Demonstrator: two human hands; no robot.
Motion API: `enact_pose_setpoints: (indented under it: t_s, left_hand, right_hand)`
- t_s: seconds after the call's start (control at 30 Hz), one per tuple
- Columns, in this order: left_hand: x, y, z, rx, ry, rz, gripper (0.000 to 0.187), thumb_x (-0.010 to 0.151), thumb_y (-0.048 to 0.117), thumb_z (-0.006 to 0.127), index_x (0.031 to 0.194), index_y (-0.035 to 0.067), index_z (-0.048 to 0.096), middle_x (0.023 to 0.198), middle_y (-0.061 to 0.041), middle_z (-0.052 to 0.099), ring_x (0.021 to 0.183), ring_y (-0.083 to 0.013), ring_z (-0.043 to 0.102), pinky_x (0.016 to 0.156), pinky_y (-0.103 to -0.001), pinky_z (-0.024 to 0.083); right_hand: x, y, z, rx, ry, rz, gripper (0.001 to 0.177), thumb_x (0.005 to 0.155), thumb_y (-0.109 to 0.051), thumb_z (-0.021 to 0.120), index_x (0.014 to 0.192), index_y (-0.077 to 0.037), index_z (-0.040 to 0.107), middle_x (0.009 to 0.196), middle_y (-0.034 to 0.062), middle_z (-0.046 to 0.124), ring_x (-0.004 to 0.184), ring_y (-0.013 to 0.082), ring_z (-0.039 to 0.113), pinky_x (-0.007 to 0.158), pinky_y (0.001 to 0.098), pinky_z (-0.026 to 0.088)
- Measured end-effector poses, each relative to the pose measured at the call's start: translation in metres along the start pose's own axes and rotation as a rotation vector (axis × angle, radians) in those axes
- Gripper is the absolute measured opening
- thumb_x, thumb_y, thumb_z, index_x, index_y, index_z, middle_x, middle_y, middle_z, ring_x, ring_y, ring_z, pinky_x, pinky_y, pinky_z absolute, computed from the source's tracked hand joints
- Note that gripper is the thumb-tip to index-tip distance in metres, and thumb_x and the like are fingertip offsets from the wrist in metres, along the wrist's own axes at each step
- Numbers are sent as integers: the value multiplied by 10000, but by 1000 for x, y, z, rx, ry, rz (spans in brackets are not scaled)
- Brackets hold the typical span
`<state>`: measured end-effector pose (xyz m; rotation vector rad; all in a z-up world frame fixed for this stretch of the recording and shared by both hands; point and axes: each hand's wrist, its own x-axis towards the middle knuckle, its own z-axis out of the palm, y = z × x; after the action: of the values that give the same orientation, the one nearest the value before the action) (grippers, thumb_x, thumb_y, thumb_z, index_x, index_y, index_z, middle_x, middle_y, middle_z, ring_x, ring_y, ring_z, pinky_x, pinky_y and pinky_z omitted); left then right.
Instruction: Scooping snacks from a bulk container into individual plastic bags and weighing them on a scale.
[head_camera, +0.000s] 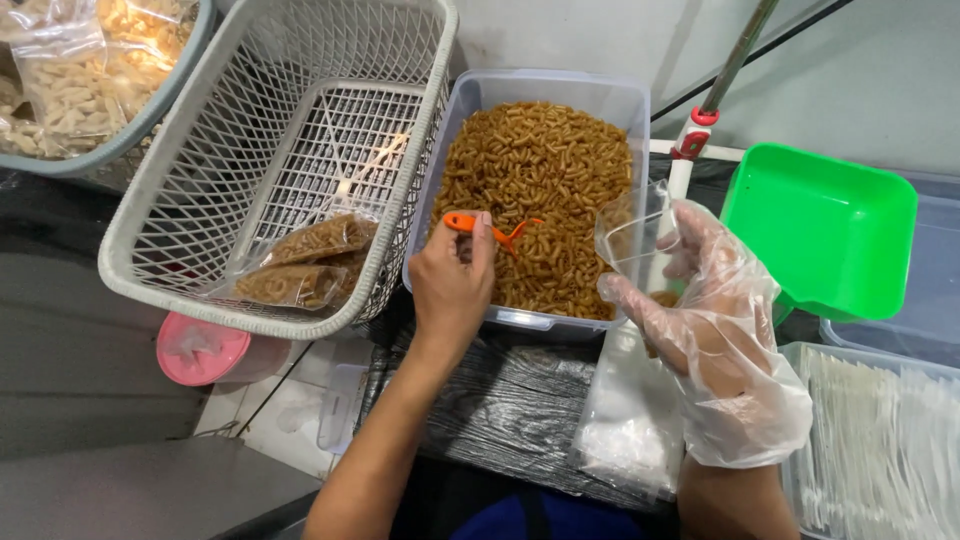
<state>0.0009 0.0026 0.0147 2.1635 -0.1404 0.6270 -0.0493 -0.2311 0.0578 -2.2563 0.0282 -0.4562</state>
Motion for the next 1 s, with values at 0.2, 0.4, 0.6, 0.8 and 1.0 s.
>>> enact_pose_setpoints:
  t_s: [0.2, 0.4, 0.6, 0.8, 1.0]
  left_hand:
    - [13, 30, -26, -70, 19, -58, 211, 1042, 242, 563, 994, 65, 669, 682, -31, 716, 560, -129, 694, 456, -256, 510]
    - [14, 53, -41, -112, 104, -45, 226, 1032, 239, 585, 989, 33, 667, 691, -46, 698, 628, -157, 759, 462, -240, 539]
    - [9, 64, -43, -153, 48, -18, 215, 1031, 248, 579, 1029, 50, 663, 717, -37, 707, 554, -111, 669, 448, -225, 524]
    - [2, 73, -40, -140, 56, 163, 209, 1029, 208, 598, 1064, 12, 662, 822, -60, 736, 652, -118, 714, 563, -222, 580]
    - [-6, 78, -35, -90, 14, 356, 206, 1041, 160, 581, 1055, -32, 655, 997, -131, 748, 763, -212, 770, 663, -283, 633]
  right_hand:
    - [0, 8, 6, -238, -134, 14, 831, 730, -507, 828, 1470, -227, 570, 1016, -9, 671, 802, 181, 604, 794, 388, 507]
    - [-1, -3, 7, -374, -297, 123, 821, 718, -552, 769, 1473, -331, 535, 1176, -15, 716, 1208, 273, 613, 918, 480, 509]
    - [-8, 5, 14, -383, -277, 45, 905, 758, -563, 749, 1561, -245, 477, 1260, 50, 676, 1187, 307, 598, 888, 502, 506]
    - [-7, 14, 29, -472, -201, 99, 961, 707, -634, 765, 1546, -261, 483, 1283, 126, 652, 1179, 336, 619, 897, 526, 513]
    - [-10, 24, 37, -394, -125, -17, 970, 721, -622, 807, 1526, -159, 527, 1161, 80, 692, 1094, 304, 658, 867, 476, 537]
